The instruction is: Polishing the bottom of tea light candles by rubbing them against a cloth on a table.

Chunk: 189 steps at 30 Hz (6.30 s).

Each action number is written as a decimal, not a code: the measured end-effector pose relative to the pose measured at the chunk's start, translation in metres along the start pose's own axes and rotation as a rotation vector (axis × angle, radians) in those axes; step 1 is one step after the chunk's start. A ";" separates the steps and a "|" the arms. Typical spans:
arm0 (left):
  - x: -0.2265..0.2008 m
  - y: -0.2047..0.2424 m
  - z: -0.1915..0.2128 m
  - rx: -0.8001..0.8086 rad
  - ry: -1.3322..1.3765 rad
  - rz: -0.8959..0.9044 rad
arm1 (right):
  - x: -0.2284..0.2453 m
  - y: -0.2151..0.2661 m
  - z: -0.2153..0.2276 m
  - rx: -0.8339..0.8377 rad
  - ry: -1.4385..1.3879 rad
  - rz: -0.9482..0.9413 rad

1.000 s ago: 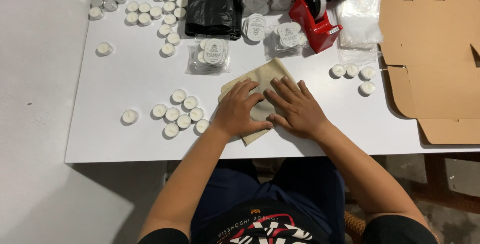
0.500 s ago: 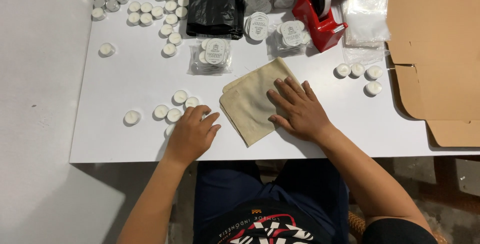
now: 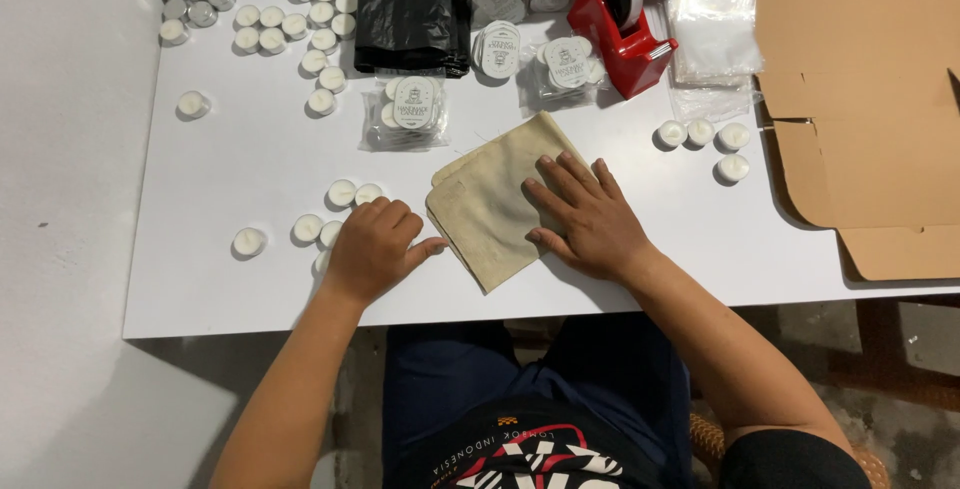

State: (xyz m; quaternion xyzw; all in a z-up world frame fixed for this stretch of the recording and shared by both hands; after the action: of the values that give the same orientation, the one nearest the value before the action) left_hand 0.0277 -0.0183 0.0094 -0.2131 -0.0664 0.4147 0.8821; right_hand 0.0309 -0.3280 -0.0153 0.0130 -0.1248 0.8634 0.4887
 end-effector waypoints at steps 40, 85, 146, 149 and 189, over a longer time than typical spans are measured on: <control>-0.050 -0.089 -0.056 -0.240 0.575 0.302 | -0.022 -0.059 -0.026 -0.196 -0.159 0.084; -0.048 -0.081 -0.052 -0.214 0.755 0.560 | 0.006 -0.056 -0.008 -0.096 -0.501 0.270; -0.048 -0.083 -0.055 -0.177 0.665 0.467 | 0.010 -0.045 0.014 -0.062 -0.215 0.059; -0.050 -0.081 -0.055 -0.179 0.653 0.469 | -0.022 -0.057 -0.002 -0.126 -0.147 -0.015; -0.047 -0.080 -0.061 -0.163 0.663 0.468 | -0.033 -0.061 0.006 -0.167 -0.063 -0.097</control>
State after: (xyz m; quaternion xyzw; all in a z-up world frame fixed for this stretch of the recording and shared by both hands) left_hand 0.0717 -0.1183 -0.0078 -0.4138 0.2390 0.5064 0.7178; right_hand 0.0993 -0.3270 -0.0017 0.0053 -0.2106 0.8245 0.5252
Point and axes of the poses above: each hand's wrist, its own y-axis away from the middle knuckle, its own z-axis out of the back of the hand, x = y × z, the point moved 3 cm from there along -y, towards the middle knuckle, and after that the axes turned 3 degrees about -x, right-handed, at the moved point
